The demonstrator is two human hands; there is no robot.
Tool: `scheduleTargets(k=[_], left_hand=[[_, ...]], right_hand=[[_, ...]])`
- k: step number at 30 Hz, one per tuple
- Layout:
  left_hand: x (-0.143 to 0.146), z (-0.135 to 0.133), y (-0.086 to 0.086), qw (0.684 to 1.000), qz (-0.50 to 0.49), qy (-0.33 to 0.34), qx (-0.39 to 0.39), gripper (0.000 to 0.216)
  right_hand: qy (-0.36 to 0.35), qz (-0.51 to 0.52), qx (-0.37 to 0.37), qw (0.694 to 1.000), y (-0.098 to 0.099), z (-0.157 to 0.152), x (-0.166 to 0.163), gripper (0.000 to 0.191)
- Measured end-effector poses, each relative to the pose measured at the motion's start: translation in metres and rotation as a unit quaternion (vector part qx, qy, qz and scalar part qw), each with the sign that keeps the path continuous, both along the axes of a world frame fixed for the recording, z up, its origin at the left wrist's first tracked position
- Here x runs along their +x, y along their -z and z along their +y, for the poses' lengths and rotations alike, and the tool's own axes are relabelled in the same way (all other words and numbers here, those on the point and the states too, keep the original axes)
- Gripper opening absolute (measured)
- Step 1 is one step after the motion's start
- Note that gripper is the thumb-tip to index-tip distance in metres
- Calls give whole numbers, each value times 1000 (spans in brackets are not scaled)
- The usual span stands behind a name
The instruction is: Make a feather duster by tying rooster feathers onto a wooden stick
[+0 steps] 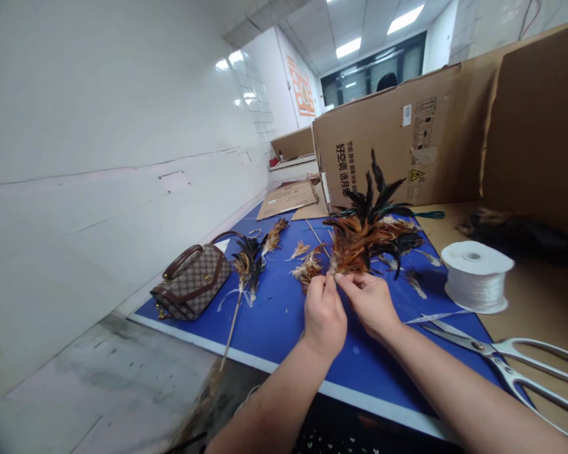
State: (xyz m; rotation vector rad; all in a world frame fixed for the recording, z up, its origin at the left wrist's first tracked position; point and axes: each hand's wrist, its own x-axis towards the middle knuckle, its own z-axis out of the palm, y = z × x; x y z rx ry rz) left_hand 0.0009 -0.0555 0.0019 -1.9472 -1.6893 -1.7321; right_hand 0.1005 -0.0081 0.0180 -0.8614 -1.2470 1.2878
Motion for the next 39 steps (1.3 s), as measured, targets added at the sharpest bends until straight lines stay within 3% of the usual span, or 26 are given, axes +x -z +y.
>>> scheduleTargets(k=[8,15,20,24,27,31,35,39], left_hand=[[-1,7,20,984,159,-78,30,42],[5,7,22,980,181,-77,38,47],[5,2,14,995,91,-27,30,46],[2,-3,-1,995,-67,55,-39,38],[-4,-1,-12,942,-278,117,-148,38],[-12,4,-19,805,-505,210,-230,32],[-18,4,-21,706,-586,274,-290,39],[-23,2,-24,649,-583,348,-344,44]], right_hand=[[-13,-12,-35,999,3,-3,-2,41],[37,14,-53,998,6,2,-1,51],[24,15,-48,998,10,11,2,52],[-19,37,-65,997,13,16,6,49],[-44,51,-69,995,14,18,9,47],[-78,43,-48,995,15,17,11,45],[-80,33,-30,996,14,16,11,41],[-115,53,-41,991,11,17,13,39]])
